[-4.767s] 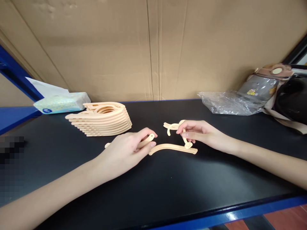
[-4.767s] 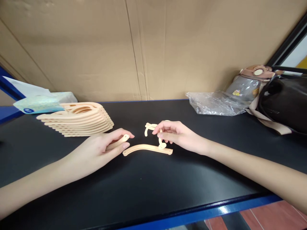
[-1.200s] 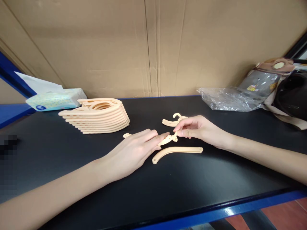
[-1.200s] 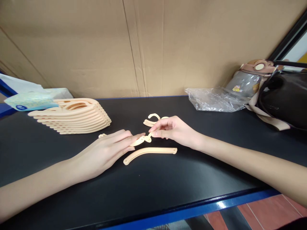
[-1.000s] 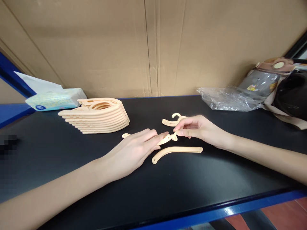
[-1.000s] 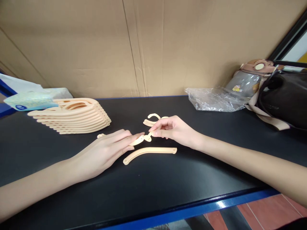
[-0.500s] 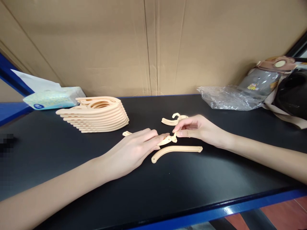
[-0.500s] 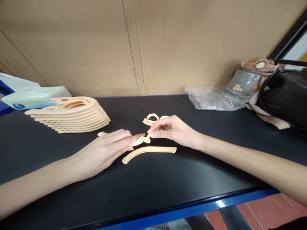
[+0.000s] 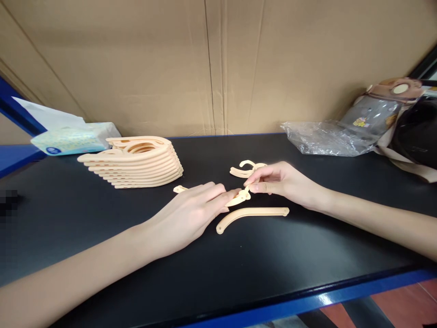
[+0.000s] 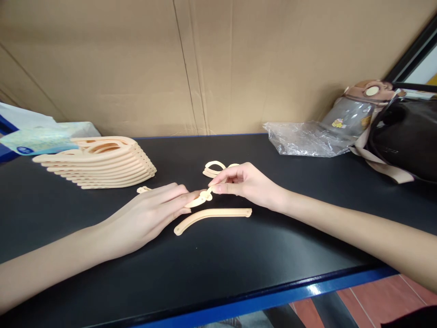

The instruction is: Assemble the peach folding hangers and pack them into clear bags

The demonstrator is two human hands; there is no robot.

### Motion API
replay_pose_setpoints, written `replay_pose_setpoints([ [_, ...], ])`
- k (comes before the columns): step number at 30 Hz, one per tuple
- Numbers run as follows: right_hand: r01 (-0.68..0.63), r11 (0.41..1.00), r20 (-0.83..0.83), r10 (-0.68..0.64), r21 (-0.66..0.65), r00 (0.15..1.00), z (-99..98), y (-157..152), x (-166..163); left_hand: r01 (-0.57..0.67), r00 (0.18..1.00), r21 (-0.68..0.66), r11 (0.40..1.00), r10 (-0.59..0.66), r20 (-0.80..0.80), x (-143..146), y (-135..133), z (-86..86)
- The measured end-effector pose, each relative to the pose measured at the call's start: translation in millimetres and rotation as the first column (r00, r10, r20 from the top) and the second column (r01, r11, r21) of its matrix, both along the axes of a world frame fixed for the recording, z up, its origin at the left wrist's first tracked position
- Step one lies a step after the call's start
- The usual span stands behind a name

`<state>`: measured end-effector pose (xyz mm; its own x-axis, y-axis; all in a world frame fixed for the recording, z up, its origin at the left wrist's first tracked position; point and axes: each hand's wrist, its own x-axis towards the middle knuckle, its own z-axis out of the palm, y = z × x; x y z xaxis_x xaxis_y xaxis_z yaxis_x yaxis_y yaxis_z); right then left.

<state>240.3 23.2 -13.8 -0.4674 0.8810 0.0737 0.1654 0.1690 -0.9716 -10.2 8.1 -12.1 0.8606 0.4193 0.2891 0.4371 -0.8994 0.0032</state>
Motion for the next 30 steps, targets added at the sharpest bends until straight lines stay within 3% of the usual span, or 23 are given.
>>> replay_pose_setpoints([
  [25,0.018,0.981,0.136,-0.045,0.192,0.99,2.0,-8.3,0.1,-0.054,0.998,0.112,0.992,0.055,-0.009,-0.1,-0.6,-0.9],
  [30,0.029,0.957,0.207,-0.092,0.287,0.974,2.6,-10.4,1.1,-0.053,0.998,0.142,0.988,0.058,-0.03,0.6,-0.3,-0.3],
])
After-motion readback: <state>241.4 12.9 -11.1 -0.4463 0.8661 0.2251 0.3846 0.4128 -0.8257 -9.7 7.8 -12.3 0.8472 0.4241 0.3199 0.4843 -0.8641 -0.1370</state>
